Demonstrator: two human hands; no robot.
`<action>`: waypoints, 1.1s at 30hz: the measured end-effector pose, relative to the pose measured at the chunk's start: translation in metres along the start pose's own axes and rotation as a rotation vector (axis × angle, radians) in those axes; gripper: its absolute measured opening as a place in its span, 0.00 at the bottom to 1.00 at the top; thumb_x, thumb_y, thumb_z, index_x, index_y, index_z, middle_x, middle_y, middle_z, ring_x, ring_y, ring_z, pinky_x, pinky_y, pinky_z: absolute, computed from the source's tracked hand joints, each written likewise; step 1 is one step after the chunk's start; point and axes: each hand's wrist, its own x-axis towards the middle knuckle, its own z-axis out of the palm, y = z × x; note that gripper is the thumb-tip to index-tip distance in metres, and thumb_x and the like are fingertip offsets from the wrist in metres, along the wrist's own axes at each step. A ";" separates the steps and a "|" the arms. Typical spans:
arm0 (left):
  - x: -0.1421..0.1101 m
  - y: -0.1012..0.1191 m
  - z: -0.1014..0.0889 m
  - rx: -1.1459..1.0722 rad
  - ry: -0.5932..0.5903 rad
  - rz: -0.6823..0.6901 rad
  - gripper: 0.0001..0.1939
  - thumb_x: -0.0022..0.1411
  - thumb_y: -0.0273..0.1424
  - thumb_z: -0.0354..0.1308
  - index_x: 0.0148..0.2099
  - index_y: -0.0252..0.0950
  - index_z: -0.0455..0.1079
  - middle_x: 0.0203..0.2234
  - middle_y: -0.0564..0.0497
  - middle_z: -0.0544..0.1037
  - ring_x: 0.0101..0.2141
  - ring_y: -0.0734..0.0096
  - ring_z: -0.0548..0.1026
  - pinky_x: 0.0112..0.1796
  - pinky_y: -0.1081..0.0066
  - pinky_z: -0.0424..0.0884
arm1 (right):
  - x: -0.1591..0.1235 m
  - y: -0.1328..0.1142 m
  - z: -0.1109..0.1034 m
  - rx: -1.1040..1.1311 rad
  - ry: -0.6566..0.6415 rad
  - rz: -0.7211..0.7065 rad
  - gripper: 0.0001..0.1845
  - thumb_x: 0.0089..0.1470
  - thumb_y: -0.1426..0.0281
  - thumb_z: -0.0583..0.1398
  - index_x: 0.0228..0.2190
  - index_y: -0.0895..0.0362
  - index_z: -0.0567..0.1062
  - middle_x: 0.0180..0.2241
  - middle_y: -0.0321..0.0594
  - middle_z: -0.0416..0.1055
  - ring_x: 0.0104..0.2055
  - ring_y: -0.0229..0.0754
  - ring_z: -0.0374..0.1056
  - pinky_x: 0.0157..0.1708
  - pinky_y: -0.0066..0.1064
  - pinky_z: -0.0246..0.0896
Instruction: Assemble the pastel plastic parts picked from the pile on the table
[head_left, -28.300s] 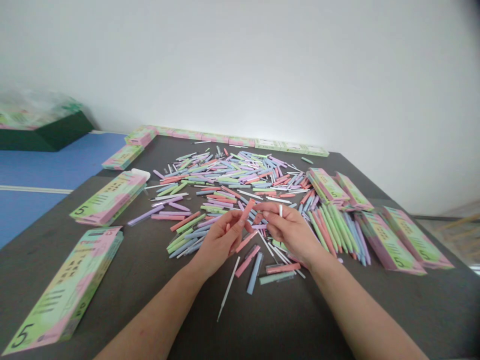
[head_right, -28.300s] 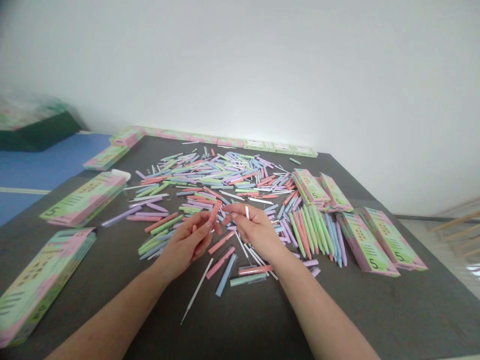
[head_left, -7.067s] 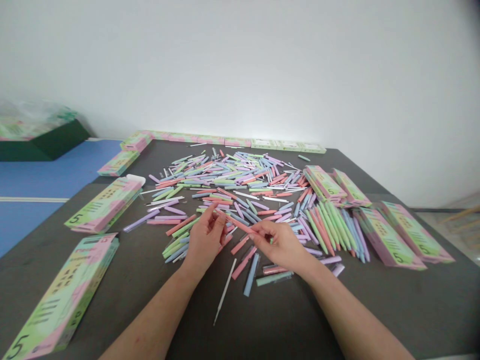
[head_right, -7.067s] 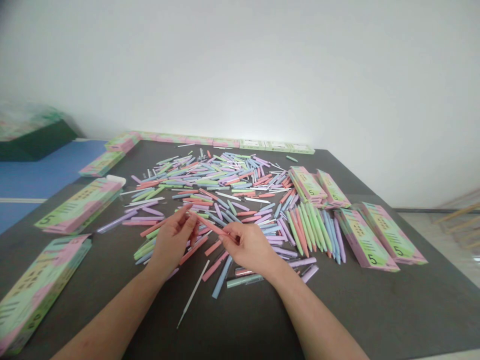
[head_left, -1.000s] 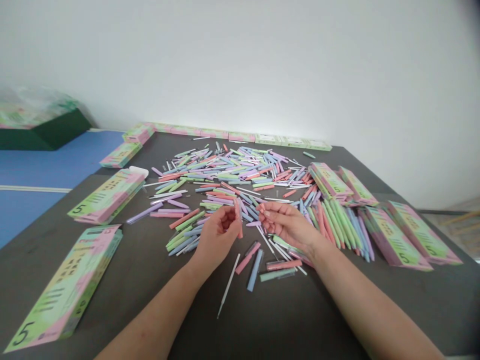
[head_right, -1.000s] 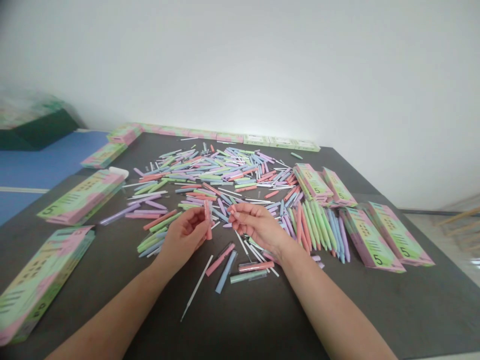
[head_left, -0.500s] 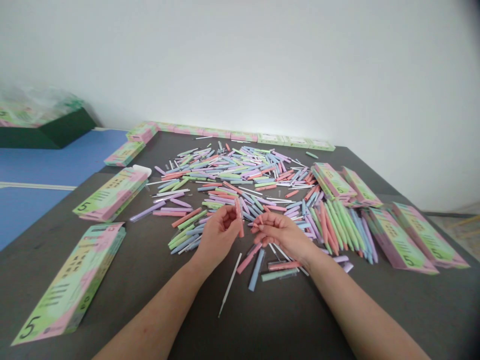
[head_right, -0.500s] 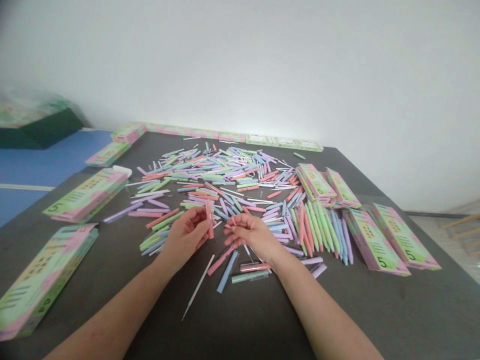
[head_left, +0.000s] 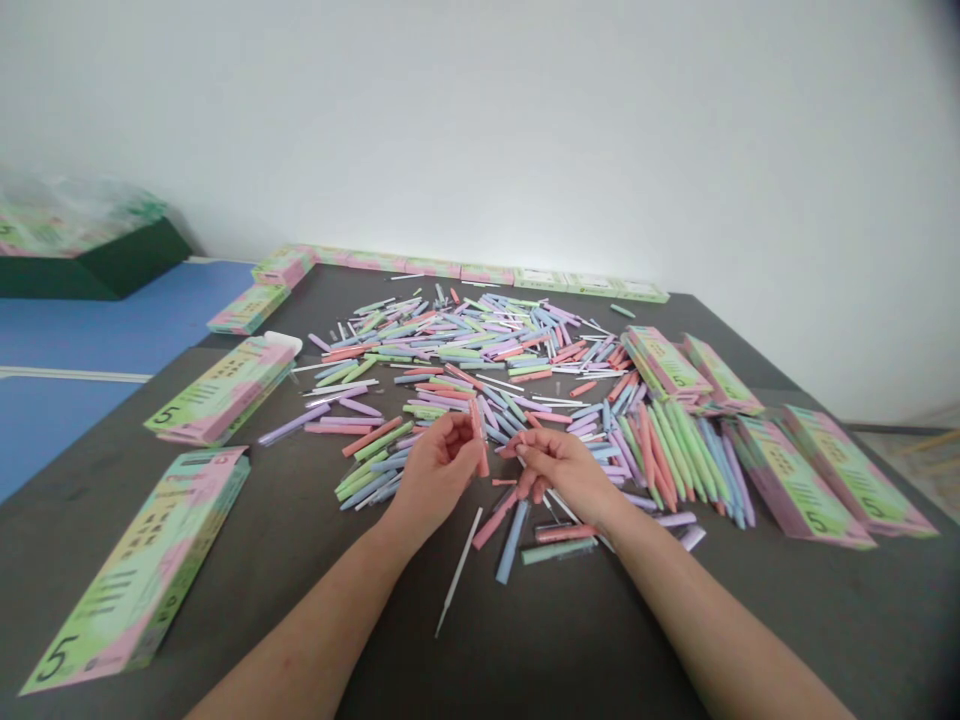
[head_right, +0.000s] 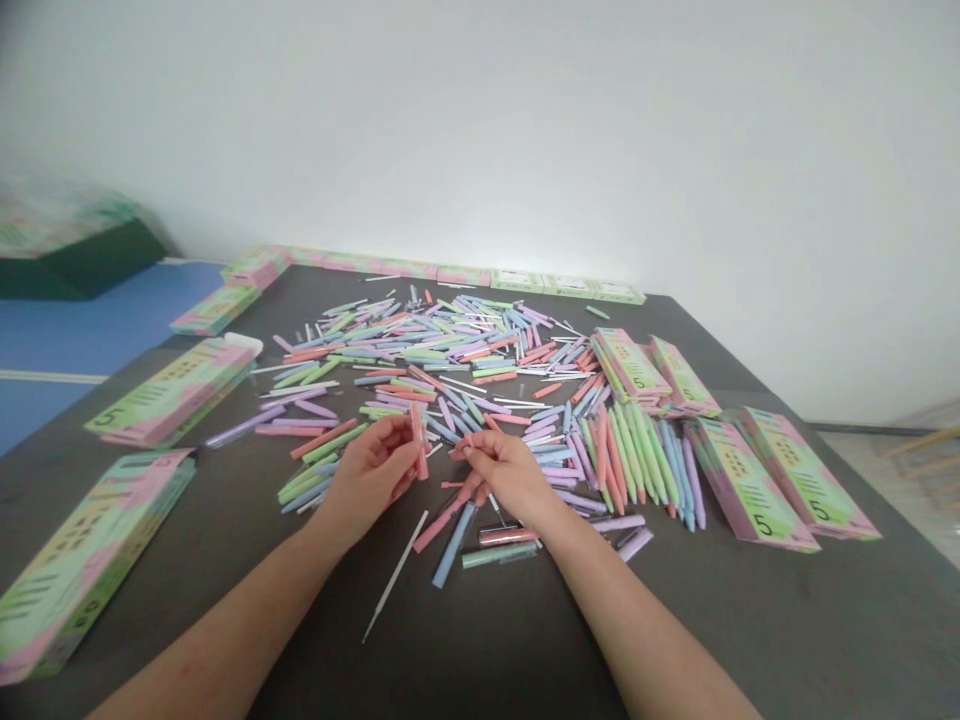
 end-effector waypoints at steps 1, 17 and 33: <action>0.000 0.001 0.000 -0.006 -0.007 -0.004 0.06 0.57 0.30 0.55 0.38 0.35 0.64 0.19 0.59 0.69 0.13 0.86 0.58 0.14 0.81 0.51 | -0.001 -0.001 0.000 0.009 0.006 -0.014 0.12 0.49 0.62 0.63 0.30 0.59 0.73 0.32 0.41 0.75 0.17 0.32 0.68 0.11 0.21 0.56; -0.004 0.007 0.002 -0.090 -0.149 0.084 0.12 0.56 0.29 0.57 0.42 0.38 0.60 0.21 0.58 0.72 0.16 0.81 0.66 0.16 0.81 0.61 | -0.007 -0.004 0.000 0.127 0.000 -0.208 0.13 0.48 0.64 0.65 0.37 0.56 0.79 0.25 0.37 0.74 0.20 0.32 0.63 0.19 0.25 0.56; -0.007 0.005 0.003 -0.108 -0.112 0.078 0.18 0.59 0.31 0.55 0.51 0.41 0.56 0.22 0.58 0.71 0.20 0.78 0.69 0.18 0.80 0.65 | -0.010 -0.011 0.003 0.460 -0.072 -0.055 0.07 0.47 0.71 0.64 0.32 0.58 0.77 0.26 0.38 0.72 0.21 0.32 0.62 0.19 0.24 0.55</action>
